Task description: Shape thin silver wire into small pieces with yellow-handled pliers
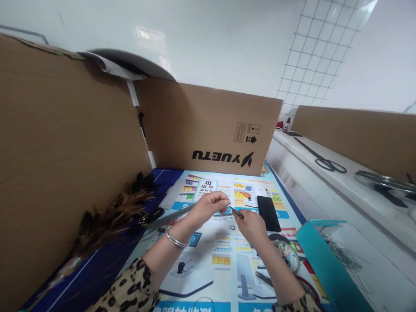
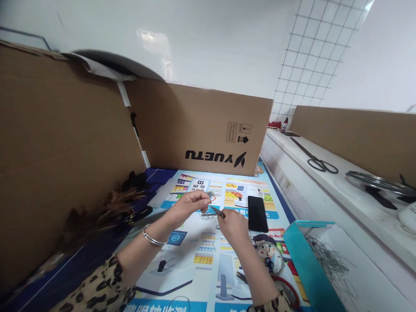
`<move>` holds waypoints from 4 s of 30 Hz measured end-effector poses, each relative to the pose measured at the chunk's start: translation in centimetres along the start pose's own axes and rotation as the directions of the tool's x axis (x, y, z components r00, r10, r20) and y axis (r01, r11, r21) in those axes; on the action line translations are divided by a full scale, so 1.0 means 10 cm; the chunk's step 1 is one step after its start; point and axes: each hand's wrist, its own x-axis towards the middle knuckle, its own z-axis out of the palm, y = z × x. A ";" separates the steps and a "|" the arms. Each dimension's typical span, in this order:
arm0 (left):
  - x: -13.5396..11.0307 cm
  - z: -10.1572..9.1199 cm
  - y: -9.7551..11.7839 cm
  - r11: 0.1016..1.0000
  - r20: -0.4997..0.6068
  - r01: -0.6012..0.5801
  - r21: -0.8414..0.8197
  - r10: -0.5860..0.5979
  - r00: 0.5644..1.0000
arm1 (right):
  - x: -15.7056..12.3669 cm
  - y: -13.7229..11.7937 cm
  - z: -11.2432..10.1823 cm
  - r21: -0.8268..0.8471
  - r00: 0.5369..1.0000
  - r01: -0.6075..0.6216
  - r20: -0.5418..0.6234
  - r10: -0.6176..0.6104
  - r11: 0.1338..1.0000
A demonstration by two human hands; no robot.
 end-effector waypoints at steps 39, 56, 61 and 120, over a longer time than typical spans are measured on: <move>0.00 -0.05 -0.05 0.993 0.017 -0.053 0.109 0.052 0.999 | -0.01 0.02 0.02 0.085 0.994 0.108 0.015 -0.110 0.991; -0.01 -0.03 -0.02 0.936 -0.008 -0.149 0.319 0.160 0.987 | -0.04 -0.02 -0.02 -0.014 0.995 0.093 0.025 -0.092 0.996; -0.02 -0.02 -0.02 0.921 -0.023 -0.173 0.349 0.193 0.981 | -0.05 -0.04 -0.04 -0.015 0.996 0.082 0.044 -0.081 0.997; -0.09 0.12 0.01 0.796 -0.105 -0.269 0.542 0.381 0.919 | -0.15 -0.03 -0.36 -0.243 0.979 -0.041 -0.203 -0.009 0.969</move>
